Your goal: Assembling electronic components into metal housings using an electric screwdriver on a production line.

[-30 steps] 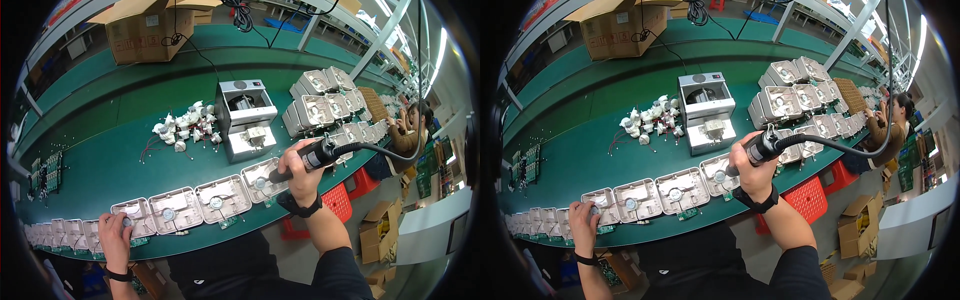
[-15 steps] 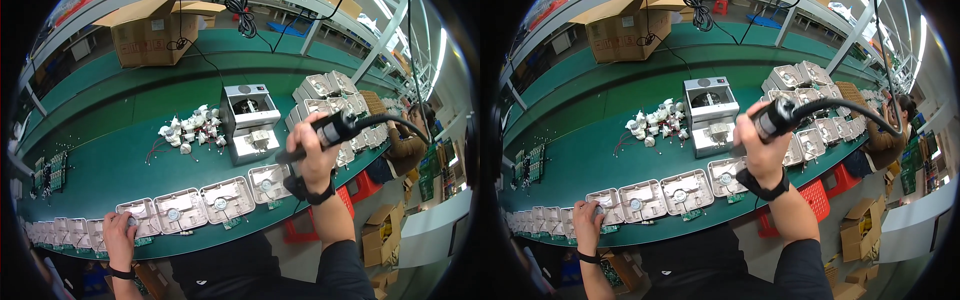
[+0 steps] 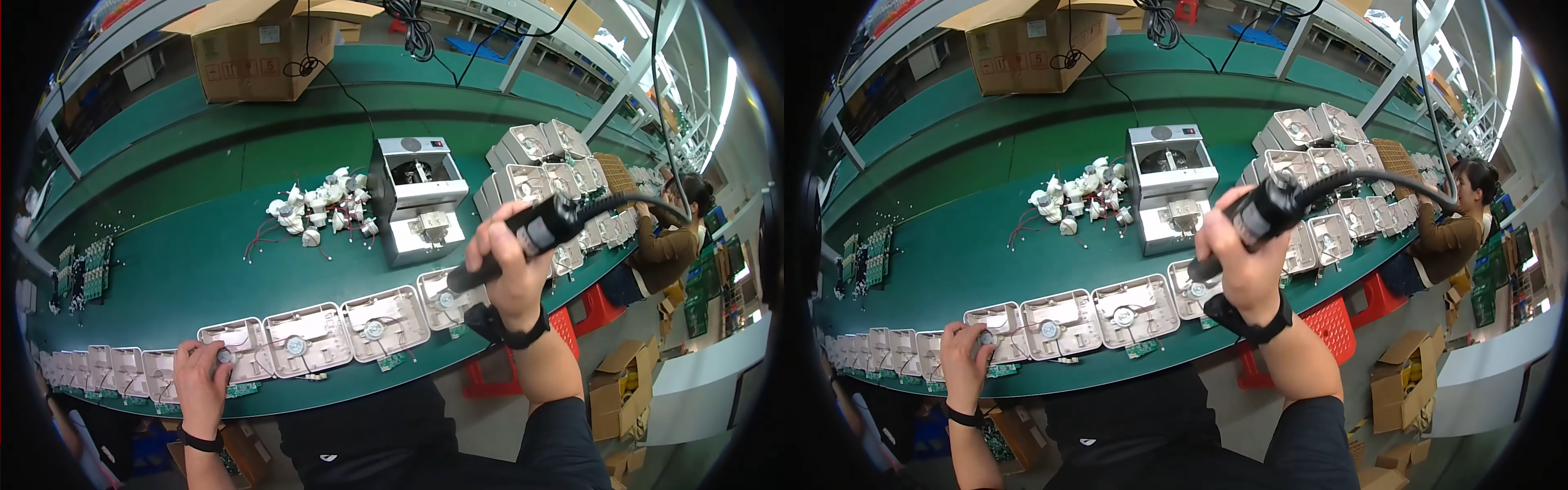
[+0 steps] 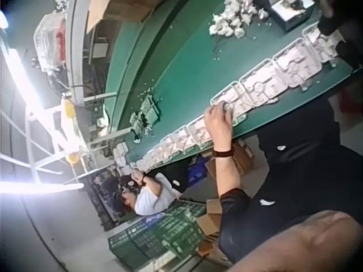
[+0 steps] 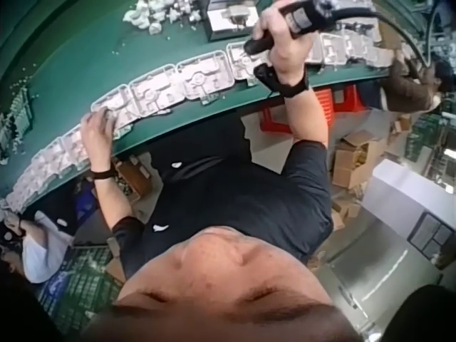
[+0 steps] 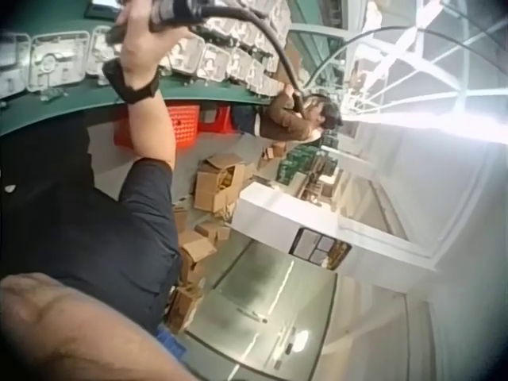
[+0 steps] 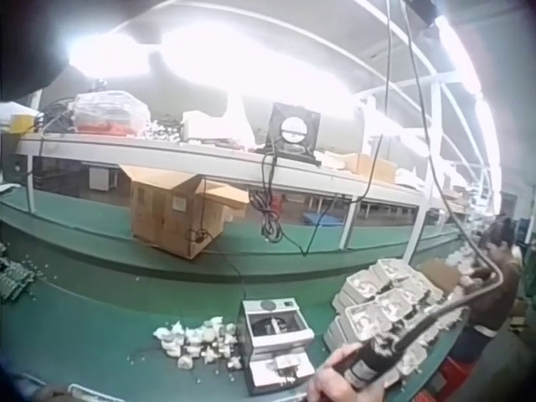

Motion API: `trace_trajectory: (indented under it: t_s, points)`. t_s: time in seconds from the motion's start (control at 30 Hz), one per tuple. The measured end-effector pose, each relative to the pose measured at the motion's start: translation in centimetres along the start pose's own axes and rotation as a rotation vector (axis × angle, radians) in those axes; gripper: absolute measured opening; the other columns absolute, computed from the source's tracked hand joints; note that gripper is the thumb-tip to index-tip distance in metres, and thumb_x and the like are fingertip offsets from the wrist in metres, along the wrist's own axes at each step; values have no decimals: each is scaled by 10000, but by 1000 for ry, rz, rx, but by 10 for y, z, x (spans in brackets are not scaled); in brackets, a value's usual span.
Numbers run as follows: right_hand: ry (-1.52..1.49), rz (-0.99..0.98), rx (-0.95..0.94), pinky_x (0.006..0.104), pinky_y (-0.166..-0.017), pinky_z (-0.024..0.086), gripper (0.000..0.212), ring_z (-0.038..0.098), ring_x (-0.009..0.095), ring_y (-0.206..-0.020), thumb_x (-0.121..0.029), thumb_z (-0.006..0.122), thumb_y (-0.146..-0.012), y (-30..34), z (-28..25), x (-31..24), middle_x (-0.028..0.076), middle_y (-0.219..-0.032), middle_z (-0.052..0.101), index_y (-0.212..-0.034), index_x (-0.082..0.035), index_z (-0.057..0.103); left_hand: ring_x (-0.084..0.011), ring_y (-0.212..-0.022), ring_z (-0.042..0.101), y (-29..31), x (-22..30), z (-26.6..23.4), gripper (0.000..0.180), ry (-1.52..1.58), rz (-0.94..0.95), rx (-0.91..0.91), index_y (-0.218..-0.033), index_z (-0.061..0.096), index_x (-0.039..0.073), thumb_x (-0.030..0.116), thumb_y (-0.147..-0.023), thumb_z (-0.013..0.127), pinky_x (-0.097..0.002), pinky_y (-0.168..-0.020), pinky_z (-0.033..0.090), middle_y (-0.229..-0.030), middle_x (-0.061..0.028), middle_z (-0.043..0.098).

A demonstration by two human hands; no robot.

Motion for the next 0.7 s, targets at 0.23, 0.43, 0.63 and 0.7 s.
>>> trace_trajectory:
  t_s: [0.23, 0.43, 0.63, 0.7]
  points:
    - [91, -9, -26, 326, -584, 503, 221, 558, 176, -576, -72, 620, -906, 26, -17, 13, 95, -728, 564, -1068, -14, 482, -340, -1030, 574, -4, 16, 4, 392, 2, 24, -32, -1050, 702, 32, 5, -674, 810, -438, -895, 470, -954, -128, 699]
    - [51, 4, 2, 325, -589, 505, 213, 566, 178, -577, -66, 621, -896, 28, -23, 21, 97, -724, 571, -1050, -21, 481, -340, -1032, 572, -3, 20, 3, 395, -3, 11, -39, -1050, 702, 32, -2, -671, 810, -438, -891, 467, -949, -128, 699]
    - [70, 6, 5, 325, -589, 506, 202, 573, 178, -571, -55, 623, -890, 30, -26, 35, 94, -718, 579, -1039, -22, 490, -342, -1023, 572, -3, 22, 5, 390, -3, 1, -35, -1044, 703, 33, -8, -670, 807, -438, -889, 467, -930, -126, 689]
    - [64, 24, 12, 319, -588, 507, 197, 575, 174, -569, -59, 625, -889, 28, -25, 37, 92, -717, 582, -1032, -23, 496, -343, -1021, 571, -4, 22, 4, 388, -3, -1, -29, -1043, 703, 33, -9, -670, 806, -438, -889, 467, -926, -126, 687]
Point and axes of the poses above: each hand's wrist, its own y-axis away from the middle knuckle, its own z-axis out of the palm, x = y × z, the point moved 1 cm from there along -y, towards the middle knuckle
